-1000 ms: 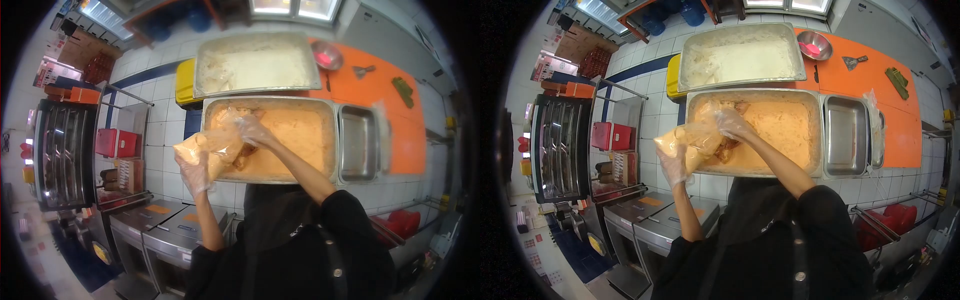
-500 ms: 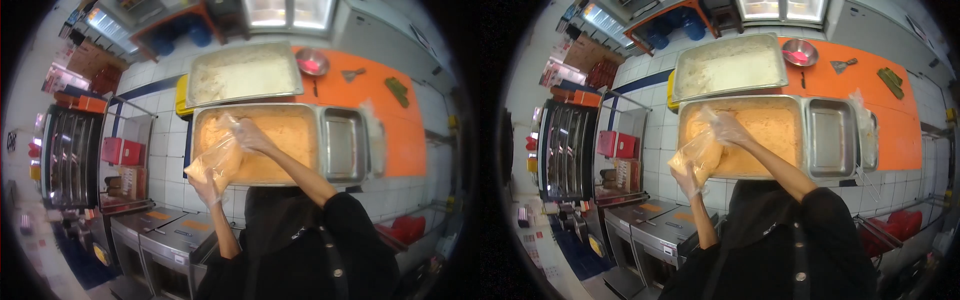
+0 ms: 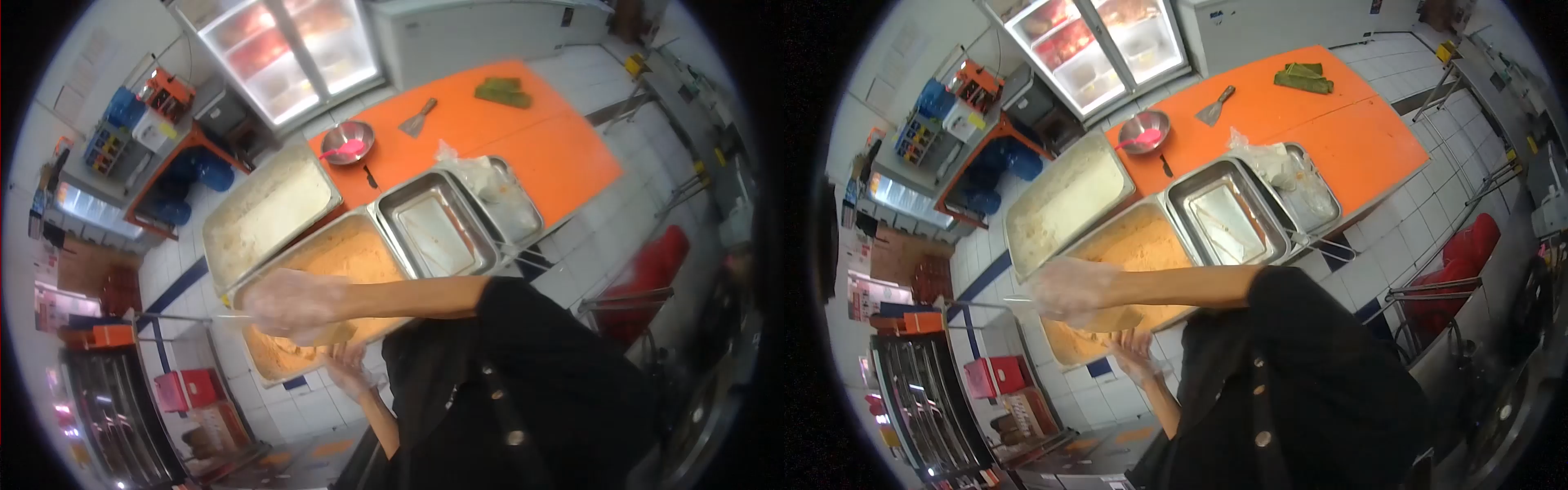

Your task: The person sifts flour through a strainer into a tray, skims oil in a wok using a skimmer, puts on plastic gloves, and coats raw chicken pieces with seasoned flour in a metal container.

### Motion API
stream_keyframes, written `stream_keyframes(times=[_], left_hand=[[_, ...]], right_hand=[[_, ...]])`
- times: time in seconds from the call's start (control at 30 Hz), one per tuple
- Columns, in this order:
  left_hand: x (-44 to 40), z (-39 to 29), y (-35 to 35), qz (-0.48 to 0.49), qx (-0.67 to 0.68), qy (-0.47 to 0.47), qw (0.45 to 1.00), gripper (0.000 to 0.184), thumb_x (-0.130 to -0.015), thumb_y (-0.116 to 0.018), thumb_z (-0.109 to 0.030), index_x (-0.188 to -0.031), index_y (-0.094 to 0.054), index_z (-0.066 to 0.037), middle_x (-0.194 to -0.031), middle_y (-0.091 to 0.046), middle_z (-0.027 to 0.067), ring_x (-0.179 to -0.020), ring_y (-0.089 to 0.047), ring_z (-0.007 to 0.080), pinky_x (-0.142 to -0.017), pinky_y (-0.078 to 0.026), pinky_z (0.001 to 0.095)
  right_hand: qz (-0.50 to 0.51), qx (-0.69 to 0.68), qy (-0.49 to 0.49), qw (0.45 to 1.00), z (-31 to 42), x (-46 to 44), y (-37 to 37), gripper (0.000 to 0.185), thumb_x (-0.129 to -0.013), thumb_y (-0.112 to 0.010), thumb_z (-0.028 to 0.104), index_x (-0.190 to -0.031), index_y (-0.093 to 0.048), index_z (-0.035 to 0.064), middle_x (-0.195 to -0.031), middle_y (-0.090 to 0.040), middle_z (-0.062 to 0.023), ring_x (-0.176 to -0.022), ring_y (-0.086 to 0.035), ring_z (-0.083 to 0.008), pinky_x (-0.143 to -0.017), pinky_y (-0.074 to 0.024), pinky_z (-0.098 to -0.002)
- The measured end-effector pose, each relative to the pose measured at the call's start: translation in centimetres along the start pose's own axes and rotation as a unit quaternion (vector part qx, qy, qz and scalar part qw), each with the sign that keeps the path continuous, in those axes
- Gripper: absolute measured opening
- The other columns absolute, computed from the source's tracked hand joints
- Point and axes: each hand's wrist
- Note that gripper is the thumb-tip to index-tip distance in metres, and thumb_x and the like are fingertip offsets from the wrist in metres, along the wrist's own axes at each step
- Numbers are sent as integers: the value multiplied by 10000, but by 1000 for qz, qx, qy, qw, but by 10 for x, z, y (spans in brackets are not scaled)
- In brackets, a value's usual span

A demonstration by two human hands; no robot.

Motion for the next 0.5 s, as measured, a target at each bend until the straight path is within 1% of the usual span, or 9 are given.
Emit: stream_keyframes(times=[0.03, 0.1, 0.13, 0.17, 0.23, 0.37, 0.4, 0.47, 0.5], left_hand=[[-1, 2, -6, 10, 4, -5, 1000, 731, -908, -485, -612, -1284, -447, 14, -1191, -529, 230, -966, -588, 284, -717, -540, 400], [4, 11, -7, 20, 1, -18, 1000, 511, -953, -510, -478, -1024, -580, 23, -866, -630, 136, -680, -596, 196, -661, -531, 347], [-7, 22, 1, 68, 17, -3, 998, 480, -963, -506, -436, -910, -600, 31, -753, -615, 134, -658, -593, 208, -627, -524, 335], [-8, 21, -8, 75, 21, -1, 997, 480, -963, -506, -436, -910, -600, 31, -753, -615, 134, -658, -593, 208, -627, -524, 335], [-2, 13, -27, 114, 1, 15, 993, 439, -966, -503, -399, -835, -577, 14, -716, -601, 130, -650, -595, 217, -617, -530, 341], [2, 5, -63, 116, -44, 40, 991, 413, -968, -493, -363, -758, -534, -11, -718, -595, 136, -650, -595, 223, -611, -538, 346], [1, 3, -72, 141, -58, 19, 988, 408, -967, -490, -351, -737, -520, -16, -720, -596, 141, -643, -596, 228, -610, -542, 349], [3, -6, -92, 160, -84, -7, 983, 397, -965, -483, -314, -695, -493, -23, -717, -596, 147, -602, -592, 238, -596, -546, 353], [0, -3, -95, 161, -79, -11, 984, 397, -965, -483, -314, -695, -493, -23, -717, -596, 147, -602, -592, 238, -596, -546, 353]], right_hand=[[9, 17, -29, 999, 2, 19, 30, 182, -819, -533, 168, -936, -583, 39, -634, -536, -114, -585, -592, -244, -507, -474, -366], [10, 35, -139, 990, 16, 60, 105, 379, -844, -518, 155, -1216, -565, 97, -712, -583, -114, -618, -612, -244, -544, -502, -355], [-21, 80, -166, 983, 16, 81, 127, 325, -859, -500, 156, -1172, -581, 119, -723, -599, -113, -678, -626, -266, -593, -509, -373], [-51, 122, -193, 972, 17, 101, 147, 279, -874, -482, 157, -1127, -598, 140, -734, -615, -112, -738, -641, -287, -643, -516, -392], [-56, 193, -240, 950, 31, 131, 205, 431, -875, -526, 184, -1286, -551, 313, -957, -671, -142, -686, -634, -283, -647, -536, -377], [-62, 184, -388, 901, 21, 184, 267, 330, -930, -516, 259, -1255, -577, 251, -920, -678, -149, -699, -626, -296, -677, -525, -406], [-61, 186, -392, 899, 12, 200, 269, 330, -930, -516, 259, -1255, -577, 251, -920, -678, -149, -699, -626, -296, -677, -525, -406], [-24, 174, -564, 807, -13, 234, 260, 345, -902, -412, 284, -1144, -631, 170, -803, -617, -177, -811, -630, -344, -700, -501, -427], [-26, 178, -560, 809, -23, 252, 251, 345, -902, -412, 284, -1144, -631, 170, -803, -617, -177, -811, -630, -344, -700, -501, -427]])
Point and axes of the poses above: each hand's wrist, its own x-axis away from the middle knuckle, its own y-axis out of the back of the hand, z = x × y
